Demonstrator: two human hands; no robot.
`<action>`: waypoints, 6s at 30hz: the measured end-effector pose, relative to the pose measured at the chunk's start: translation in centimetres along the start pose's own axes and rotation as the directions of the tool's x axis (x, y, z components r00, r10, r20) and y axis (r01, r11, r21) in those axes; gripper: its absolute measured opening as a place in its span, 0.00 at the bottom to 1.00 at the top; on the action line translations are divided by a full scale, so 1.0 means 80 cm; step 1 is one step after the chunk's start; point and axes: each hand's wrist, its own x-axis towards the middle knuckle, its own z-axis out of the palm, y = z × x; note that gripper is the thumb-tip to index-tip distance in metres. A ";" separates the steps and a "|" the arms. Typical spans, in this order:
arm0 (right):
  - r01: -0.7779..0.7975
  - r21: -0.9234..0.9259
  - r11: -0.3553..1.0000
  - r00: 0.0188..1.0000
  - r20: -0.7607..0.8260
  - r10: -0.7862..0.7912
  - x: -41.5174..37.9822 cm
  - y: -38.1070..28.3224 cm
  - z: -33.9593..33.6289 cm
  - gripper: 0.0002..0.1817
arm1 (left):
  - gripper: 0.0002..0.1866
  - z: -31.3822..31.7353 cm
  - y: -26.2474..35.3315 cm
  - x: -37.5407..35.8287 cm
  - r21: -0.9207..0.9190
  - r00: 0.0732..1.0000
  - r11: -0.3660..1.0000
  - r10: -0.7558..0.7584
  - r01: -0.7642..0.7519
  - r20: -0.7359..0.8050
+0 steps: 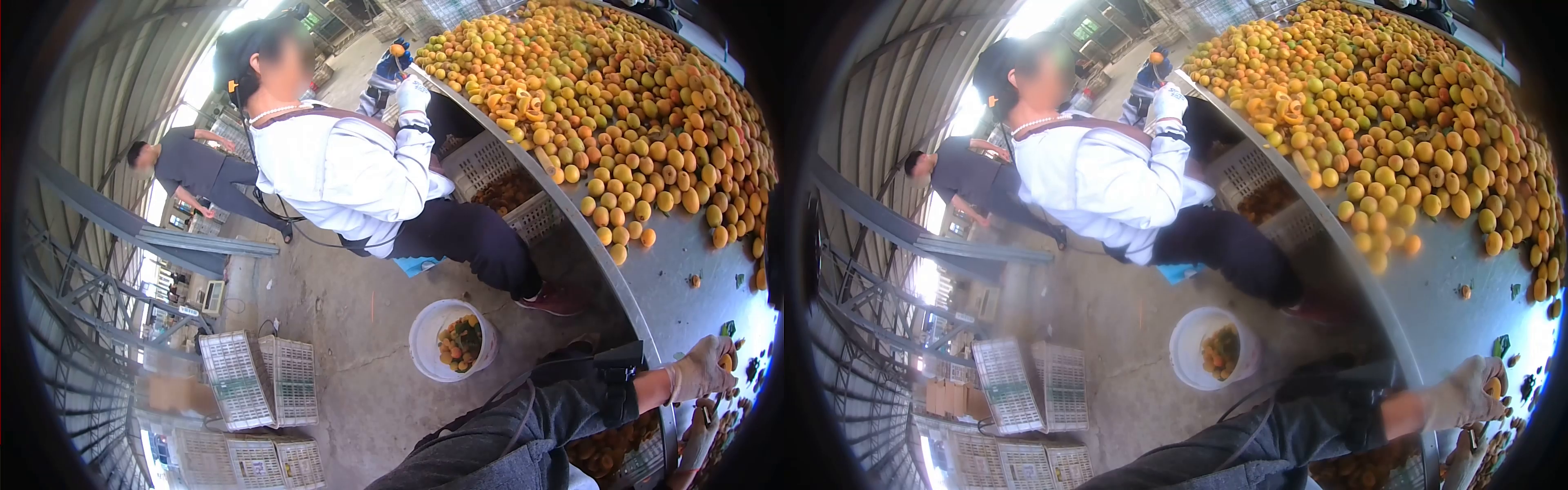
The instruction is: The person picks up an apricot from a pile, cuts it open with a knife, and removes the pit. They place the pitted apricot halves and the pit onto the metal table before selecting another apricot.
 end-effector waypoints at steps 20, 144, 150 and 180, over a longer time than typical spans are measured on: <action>0.200 0.115 0.973 0.929 -0.338 -0.151 -0.005 -0.024 -0.036 0.11 | 0.11 0.028 0.023 -0.018 0.005 0.972 0.992 -0.127 0.129 0.199; 0.345 0.000 0.939 0.927 -0.157 -0.340 -0.042 -0.134 0.042 0.07 | 0.22 0.023 -0.058 0.013 0.216 0.998 0.976 0.005 -0.017 0.055; 0.336 0.020 0.942 0.931 -0.159 -0.329 -0.044 -0.135 0.041 0.07 | 0.18 0.023 -0.055 0.012 0.227 0.996 0.973 -0.049 0.030 0.079; 0.274 0.110 0.956 0.957 -0.131 -0.259 -0.046 -0.127 0.042 0.11 | 0.20 0.025 -0.050 0.005 0.313 0.999 0.949 0.004 -0.018 0.046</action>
